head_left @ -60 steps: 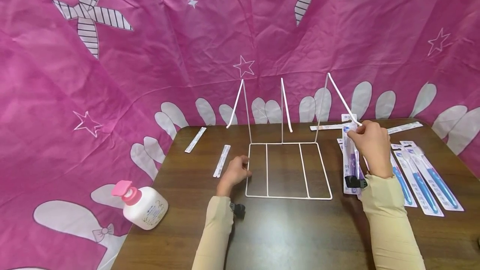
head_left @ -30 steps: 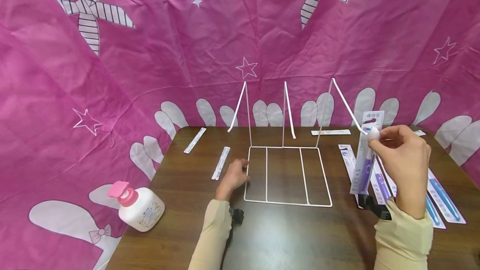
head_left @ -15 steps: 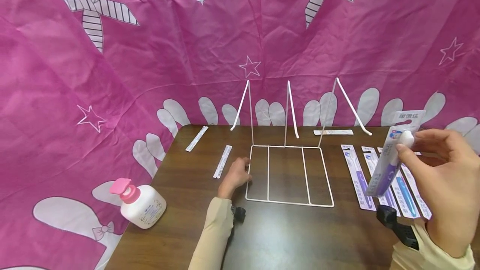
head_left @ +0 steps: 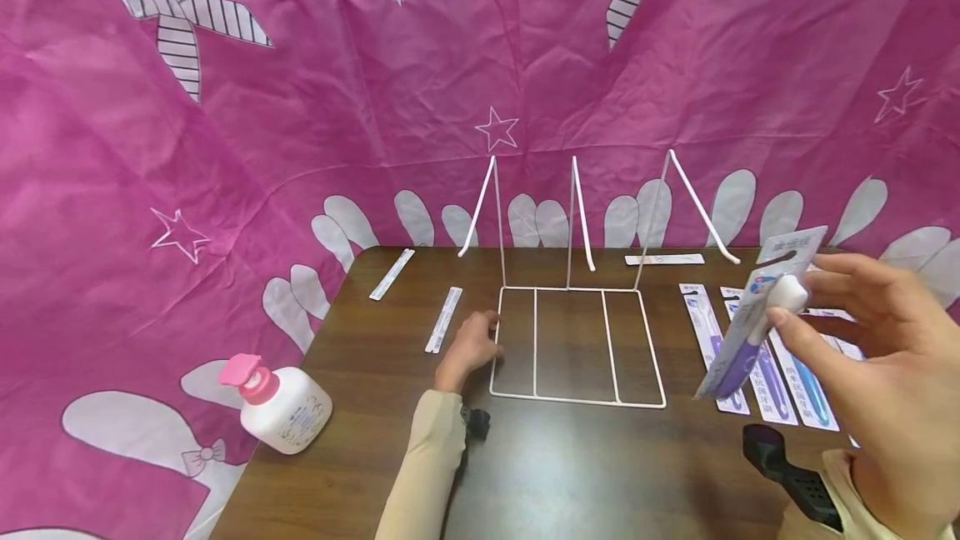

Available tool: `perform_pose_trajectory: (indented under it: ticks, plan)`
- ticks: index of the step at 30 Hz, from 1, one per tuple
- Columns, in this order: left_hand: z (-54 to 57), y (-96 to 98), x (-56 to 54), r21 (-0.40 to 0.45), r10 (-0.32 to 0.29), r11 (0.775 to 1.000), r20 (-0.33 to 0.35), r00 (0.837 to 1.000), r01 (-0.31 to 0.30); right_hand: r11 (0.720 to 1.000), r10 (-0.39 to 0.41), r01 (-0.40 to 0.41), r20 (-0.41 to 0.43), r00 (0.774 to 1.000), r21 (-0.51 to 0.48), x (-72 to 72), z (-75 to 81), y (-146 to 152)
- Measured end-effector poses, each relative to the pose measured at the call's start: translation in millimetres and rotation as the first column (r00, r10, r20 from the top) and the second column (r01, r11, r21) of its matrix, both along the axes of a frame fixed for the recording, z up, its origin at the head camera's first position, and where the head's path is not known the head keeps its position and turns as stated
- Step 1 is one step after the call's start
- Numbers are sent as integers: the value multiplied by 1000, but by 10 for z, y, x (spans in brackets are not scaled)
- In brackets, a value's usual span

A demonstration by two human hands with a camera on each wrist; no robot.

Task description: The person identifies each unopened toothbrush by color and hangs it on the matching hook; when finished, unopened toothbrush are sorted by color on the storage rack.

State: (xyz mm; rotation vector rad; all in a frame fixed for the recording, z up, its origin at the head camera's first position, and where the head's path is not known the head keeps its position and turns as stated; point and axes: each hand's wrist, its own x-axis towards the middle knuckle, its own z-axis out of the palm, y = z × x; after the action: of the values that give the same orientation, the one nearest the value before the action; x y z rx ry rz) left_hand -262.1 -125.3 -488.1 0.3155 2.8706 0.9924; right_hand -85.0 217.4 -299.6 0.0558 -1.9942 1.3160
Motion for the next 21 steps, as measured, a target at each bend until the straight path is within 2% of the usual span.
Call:
perform_pose_trajectory:
  ticks: [5,9,11,15,16,19,21]
  plan:
    - [26,-26,-2,6,6,1000,13,1000,-6,986,161,-158,-80,984,47,-40,52,-206]
    - [20,-36,-8,20,5,1000,31,1000,-6,951,310,-307,-151,939,44,-102,31,-347]
    - [14,-34,-12,31,3,1000,40,999,-4,942,335,-326,-133,933,85,-122,28,-420]
    - [12,-20,-18,53,2,999,47,999,-5,908,418,-406,-142,897,106,-195,5,-563]
    - [11,-17,-19,54,2,999,45,999,-4,905,422,-408,-133,897,120,-213,-3,-596]
    - [2,-10,-16,51,-1,999,34,999,0,883,467,-454,-148,872,115,-279,-50,-679]
    - [-7,-3,-12,49,-5,999,29,1000,3,888,456,-440,-133,880,133,-304,-83,-725]
